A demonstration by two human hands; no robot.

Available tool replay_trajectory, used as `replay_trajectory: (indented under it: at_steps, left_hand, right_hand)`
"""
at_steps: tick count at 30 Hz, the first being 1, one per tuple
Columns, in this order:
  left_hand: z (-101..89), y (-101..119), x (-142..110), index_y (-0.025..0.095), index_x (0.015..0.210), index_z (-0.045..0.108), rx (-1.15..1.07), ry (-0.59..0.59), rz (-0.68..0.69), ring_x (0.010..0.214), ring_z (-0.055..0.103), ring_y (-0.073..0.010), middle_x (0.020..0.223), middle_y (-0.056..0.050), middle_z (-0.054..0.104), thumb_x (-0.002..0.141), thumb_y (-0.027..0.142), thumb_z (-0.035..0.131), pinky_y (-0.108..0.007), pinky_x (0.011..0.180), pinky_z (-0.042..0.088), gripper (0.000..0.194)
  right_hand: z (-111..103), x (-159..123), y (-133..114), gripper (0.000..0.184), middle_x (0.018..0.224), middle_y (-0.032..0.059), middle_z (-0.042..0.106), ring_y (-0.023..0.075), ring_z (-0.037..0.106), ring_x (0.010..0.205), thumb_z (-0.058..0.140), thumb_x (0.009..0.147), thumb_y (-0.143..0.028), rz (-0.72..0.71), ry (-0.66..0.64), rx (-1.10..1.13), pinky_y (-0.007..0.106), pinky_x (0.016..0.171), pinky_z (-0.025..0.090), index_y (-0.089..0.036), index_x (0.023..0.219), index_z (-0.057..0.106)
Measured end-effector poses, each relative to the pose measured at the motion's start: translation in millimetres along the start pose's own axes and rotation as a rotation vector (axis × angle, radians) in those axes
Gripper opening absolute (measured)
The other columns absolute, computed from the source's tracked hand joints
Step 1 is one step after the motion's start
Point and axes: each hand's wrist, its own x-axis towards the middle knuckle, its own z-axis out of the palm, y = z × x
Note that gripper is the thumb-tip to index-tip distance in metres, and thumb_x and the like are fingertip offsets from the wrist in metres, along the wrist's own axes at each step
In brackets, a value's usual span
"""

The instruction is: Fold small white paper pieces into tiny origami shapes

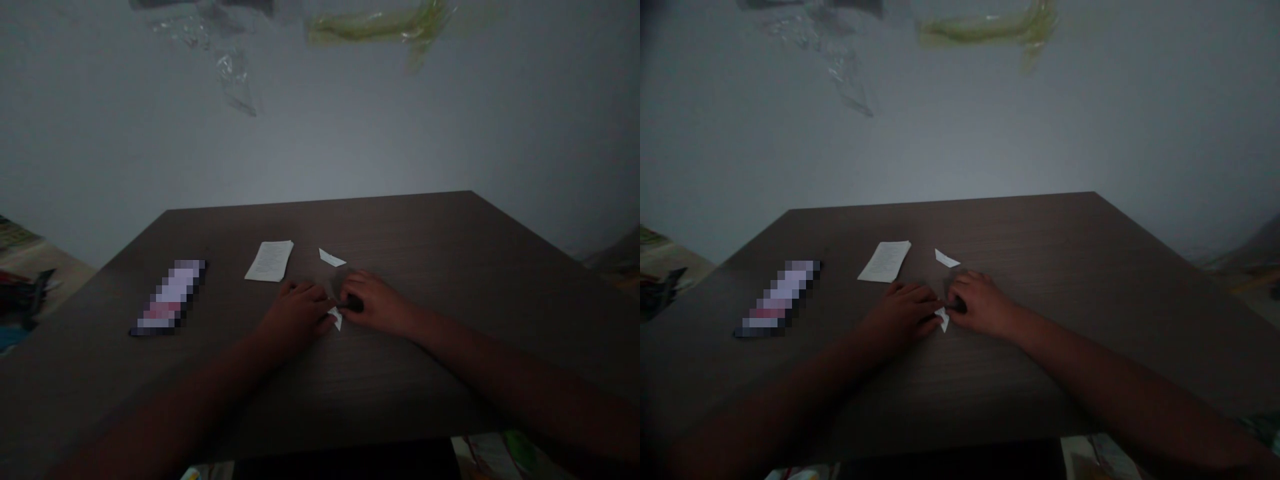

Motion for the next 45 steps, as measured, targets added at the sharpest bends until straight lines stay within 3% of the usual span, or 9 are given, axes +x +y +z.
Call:
replay_trajectory:
  at_steps: [8, 14, 24, 29, 31, 35, 38, 42, 45]
  left_hand:
    - [8.8, 6, -3, 0.026, 0.131, 0.094, 0.014, 0.047, -0.032, 0.127, 0.08, -0.0409, 0.126, -0.013, 0.085, 0.119, 0.032, 0.078, -0.06, 0.119, 0.057, 0.021]
    - [3.3, 10, -2, 0.026, 0.138, 0.093, 0.062, -0.013, -0.054, 0.129, 0.079, -0.0418, 0.131, -0.014, 0.086, 0.122, 0.034, 0.076, -0.06, 0.117, 0.058, 0.025]
    - [8.4, 6, -6, 0.024, 0.134, 0.091, 0.057, 0.05, -0.014, 0.126, 0.079, -0.0396, 0.127, -0.012, 0.086, 0.119, 0.032, 0.078, -0.056, 0.112, 0.06, 0.021]
    - [10.2, 5, -5, 0.022, 0.136, 0.091, -0.033, 0.043, -0.052, 0.138, 0.078, -0.0432, 0.142, -0.015, 0.086, 0.119, 0.025, 0.078, -0.058, 0.115, 0.064, 0.022]
    - [13.9, 1, -3, 0.023, 0.137, 0.09, -0.069, 0.053, -0.03, 0.143, 0.078, -0.041, 0.145, -0.015, 0.086, 0.118, 0.02, 0.077, -0.056, 0.121, 0.065, 0.022]
    - [24.3, -7, 0, 0.025, 0.144, 0.087, -0.194, 0.095, 0.071, 0.149, 0.08, -0.0345, 0.156, -0.013, 0.084, 0.112, 0.011, 0.081, -0.055, 0.132, 0.064, 0.035]
    - [27.0, -9, -1, 0.029, 0.148, 0.086, -0.233, 0.076, 0.139, 0.16, 0.075, -0.0316, 0.172, -0.011, 0.079, 0.111, 0.008, 0.078, -0.051, 0.139, 0.061, 0.043]
    - [19.3, -7, -5, 0.029, 0.134, 0.095, -0.193, 0.052, 0.155, 0.155, 0.077, -0.0329, 0.157, -0.007, 0.087, 0.109, 0.004, 0.076, -0.047, 0.137, 0.061, 0.04]
    - [11.8, -5, -5, 0.028, 0.134, 0.095, -0.192, 0.036, 0.141, 0.146, 0.08, -0.0321, 0.146, -0.006, 0.09, 0.106, -0.001, 0.075, -0.047, 0.132, 0.062, 0.045]
  right_hand:
    - [4, -3, -8, 0.022, 0.113, 0.005, 0.079, 0.0317, 0.074, 0.122, 0.095, 0.099, -0.02, 0.046, 0.0, -0.017, 0.049, 0.111, 0.055, -0.026, 0.105, 0.075]
    - [8, -5, -15, 0.027, 0.117, 0.0081, 0.078, 0.0345, 0.072, 0.122, 0.098, 0.098, -0.025, 0.085, 0.026, -0.058, 0.049, 0.106, 0.056, -0.026, 0.106, 0.073]
    - [8, -10, -28, 0.038, 0.116, 0.0095, 0.078, 0.0369, 0.072, 0.117, 0.105, 0.087, -0.033, 0.079, 0.048, -0.1, 0.049, 0.101, 0.057, -0.025, 0.104, 0.071]
    - [9, -12, -33, 0.049, 0.121, 0.0103, 0.079, 0.0393, 0.074, 0.122, 0.111, 0.081, -0.042, 0.08, 0.045, -0.076, 0.054, 0.108, 0.059, -0.026, 0.106, 0.072]
    - [8, -11, -30, 0.048, 0.121, 0.0097, 0.08, 0.0379, 0.075, 0.122, 0.11, 0.084, -0.041, 0.067, 0.047, -0.03, 0.053, 0.108, 0.059, -0.026, 0.107, 0.071]
    - [4, -4, -11, 0.021, 0.113, 0.0047, 0.081, 0.0287, 0.078, 0.11, 0.091, 0.103, -0.027, 0.017, 0.132, 0.095, 0.044, 0.1, 0.061, -0.028, 0.107, 0.071]
    - [1, 2, 7, 0.014, 0.121, 0.0058, 0.084, 0.0293, 0.079, 0.12, 0.079, 0.108, -0.015, -0.017, 0.174, 0.059, 0.047, 0.109, 0.061, -0.028, 0.112, 0.076]
    - [-2, 6, 21, 0.023, 0.12, 0.0055, 0.086, 0.0281, 0.08, 0.119, 0.076, 0.106, -0.006, -0.018, 0.157, 0.05, 0.047, 0.11, 0.062, -0.027, 0.111, 0.081]
    - [-3, 7, 20, 0.02, 0.113, 0.0041, 0.085, 0.0268, 0.08, 0.113, 0.079, 0.105, -0.008, -0.034, 0.092, 0.034, 0.044, 0.106, 0.062, -0.027, 0.108, 0.083]
